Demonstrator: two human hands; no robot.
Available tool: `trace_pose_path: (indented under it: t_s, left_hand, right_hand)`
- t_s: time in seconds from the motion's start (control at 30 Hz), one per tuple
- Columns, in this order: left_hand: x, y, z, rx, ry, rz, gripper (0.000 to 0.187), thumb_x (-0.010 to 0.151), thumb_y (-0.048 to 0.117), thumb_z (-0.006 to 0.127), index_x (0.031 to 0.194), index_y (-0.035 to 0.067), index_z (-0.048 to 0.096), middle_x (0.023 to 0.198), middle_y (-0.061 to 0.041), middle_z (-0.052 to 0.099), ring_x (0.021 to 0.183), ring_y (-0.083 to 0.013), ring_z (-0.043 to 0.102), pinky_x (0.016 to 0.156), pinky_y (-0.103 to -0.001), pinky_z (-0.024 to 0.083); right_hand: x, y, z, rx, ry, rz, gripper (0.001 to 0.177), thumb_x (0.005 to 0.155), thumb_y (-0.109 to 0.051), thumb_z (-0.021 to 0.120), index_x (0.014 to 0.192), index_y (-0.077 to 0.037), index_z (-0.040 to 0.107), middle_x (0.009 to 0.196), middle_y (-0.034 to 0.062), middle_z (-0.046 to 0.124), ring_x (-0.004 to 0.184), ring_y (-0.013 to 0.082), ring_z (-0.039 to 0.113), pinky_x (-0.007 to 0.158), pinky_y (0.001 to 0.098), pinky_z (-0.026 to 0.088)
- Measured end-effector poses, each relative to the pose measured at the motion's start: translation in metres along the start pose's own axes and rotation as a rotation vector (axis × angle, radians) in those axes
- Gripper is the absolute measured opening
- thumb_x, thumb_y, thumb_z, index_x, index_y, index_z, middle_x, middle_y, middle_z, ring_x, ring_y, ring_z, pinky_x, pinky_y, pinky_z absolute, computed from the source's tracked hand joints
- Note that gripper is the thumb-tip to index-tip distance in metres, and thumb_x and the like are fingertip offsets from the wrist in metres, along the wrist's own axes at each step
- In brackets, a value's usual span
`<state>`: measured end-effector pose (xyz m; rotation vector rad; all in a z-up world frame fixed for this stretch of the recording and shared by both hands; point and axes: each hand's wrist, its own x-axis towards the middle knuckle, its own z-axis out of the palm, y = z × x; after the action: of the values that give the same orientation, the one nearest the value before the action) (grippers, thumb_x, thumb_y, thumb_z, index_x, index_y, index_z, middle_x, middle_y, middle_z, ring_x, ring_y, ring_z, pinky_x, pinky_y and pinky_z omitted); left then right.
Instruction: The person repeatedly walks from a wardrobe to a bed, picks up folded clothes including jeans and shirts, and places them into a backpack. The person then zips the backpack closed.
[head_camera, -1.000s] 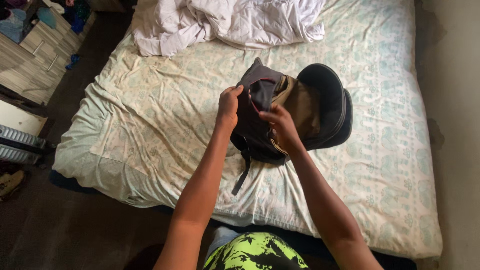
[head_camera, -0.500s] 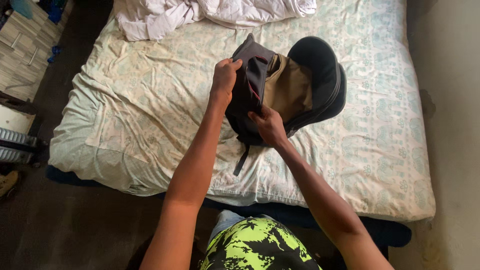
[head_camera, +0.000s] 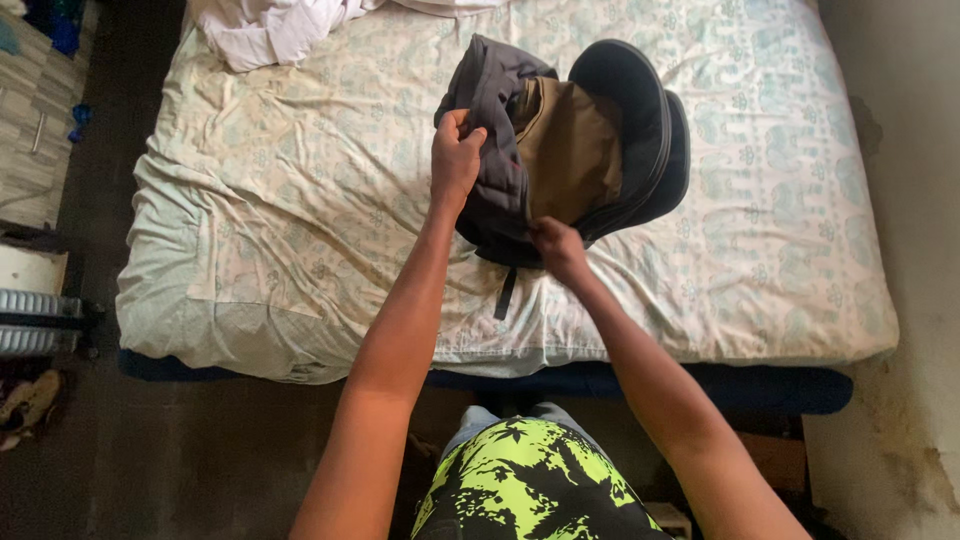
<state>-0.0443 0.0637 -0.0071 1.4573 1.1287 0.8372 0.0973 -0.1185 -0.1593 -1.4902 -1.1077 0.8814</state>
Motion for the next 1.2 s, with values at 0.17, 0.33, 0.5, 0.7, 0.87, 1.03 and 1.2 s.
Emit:
trace_pose_path:
  t_s: [0.17, 0.33, 0.5, 0.7, 0.87, 1.03, 1.2]
  left_hand:
    - [-0.012, -0.007, 0.007, 0.140, 0.034, 0.187, 0.045, 0.096, 0.027, 0.071, 0.133, 0.005, 0.060, 0.129, -0.016, 0.064, 0.120, -0.0306, 0.062, 0.098, -0.047, 0.052]
    - [-0.010, 0.017, 0.008, -0.013, 0.063, 0.041, 0.050, 0.083, 0.033, 0.078, 0.121, 0.002, 0.067, 0.109, -0.013, 0.072, 0.098, -0.0255, 0.069, 0.087, -0.041, 0.055]
    - [0.022, 0.026, 0.013, 0.002, 0.053, -0.071, 0.052, 0.079, 0.033, 0.082, 0.112, -0.005, 0.069, 0.103, -0.019, 0.070, 0.094, -0.0292, 0.067, 0.082, -0.042, 0.054]
    - [0.108, 0.001, 0.025, 0.547, -0.056, 0.013, 0.065, 0.075, 0.038, 0.093, 0.110, -0.008, 0.064, 0.107, -0.026, 0.070, 0.099, -0.0324, 0.065, 0.081, -0.045, 0.056]
    - [0.117, 0.035, 0.036, -0.263, -0.084, -0.174, 0.028, 0.086, 0.024, 0.073, 0.088, -0.004, 0.069, 0.083, -0.014, 0.073, 0.059, -0.0198, 0.067, 0.057, -0.036, 0.055]
    - [0.094, 0.060, 0.044, -0.629, -0.185, -0.137, 0.027, 0.093, 0.025, 0.070, 0.094, -0.002, 0.072, 0.083, -0.011, 0.069, 0.055, -0.0161, 0.059, 0.050, -0.031, 0.047]
    - [0.085, 0.064, 0.065, -0.420, -0.167, -0.218, 0.036, 0.096, 0.029, 0.069, 0.105, -0.007, 0.069, 0.081, -0.011, 0.067, 0.054, -0.0164, 0.057, 0.050, -0.033, 0.049]
  right_hand:
    - [0.013, -0.052, -0.033, 0.444, -0.198, 0.306, 0.031, 0.095, -0.017, 0.053, 0.118, -0.004, 0.067, 0.105, 0.0048, 0.071, 0.089, 0.0167, 0.067, 0.080, 0.0318, 0.056]
    - [0.057, -0.062, -0.042, -0.015, 0.191, 0.084, 0.039, 0.095, -0.017, 0.055, 0.129, -0.006, 0.069, 0.119, 0.0136, 0.069, 0.098, 0.0227, 0.062, 0.085, 0.0360, 0.050]
    - [0.128, -0.055, -0.036, -0.700, 0.198, -0.285, 0.056, 0.089, -0.019, 0.064, 0.143, -0.006, 0.056, 0.157, 0.0207, 0.042, 0.140, 0.0418, 0.044, 0.109, 0.0523, 0.041]
    - [0.192, 0.011, 0.009, -0.717, 0.096, -0.183, 0.069, 0.102, -0.021, 0.057, 0.166, -0.016, 0.031, 0.175, 0.0119, 0.022, 0.155, 0.0427, 0.028, 0.120, 0.0616, 0.034]
    - [0.193, 0.029, 0.022, -0.659, -0.080, -0.116, 0.084, 0.095, -0.032, 0.061, 0.164, -0.016, 0.017, 0.172, 0.0085, 0.013, 0.152, 0.0422, 0.018, 0.110, 0.0739, 0.026]
    - [0.238, 0.067, 0.013, -0.901, -0.243, -0.059, 0.070, 0.097, -0.042, 0.059, 0.156, -0.016, 0.032, 0.166, 0.0075, 0.024, 0.154, 0.0361, 0.022, 0.110, 0.0723, 0.031]
    - [0.281, 0.091, 0.022, -1.132, -0.481, 0.001, 0.052, 0.091, -0.028, 0.061, 0.141, -0.019, 0.055, 0.149, 0.0045, 0.051, 0.151, 0.0324, 0.032, 0.115, 0.0626, 0.037]
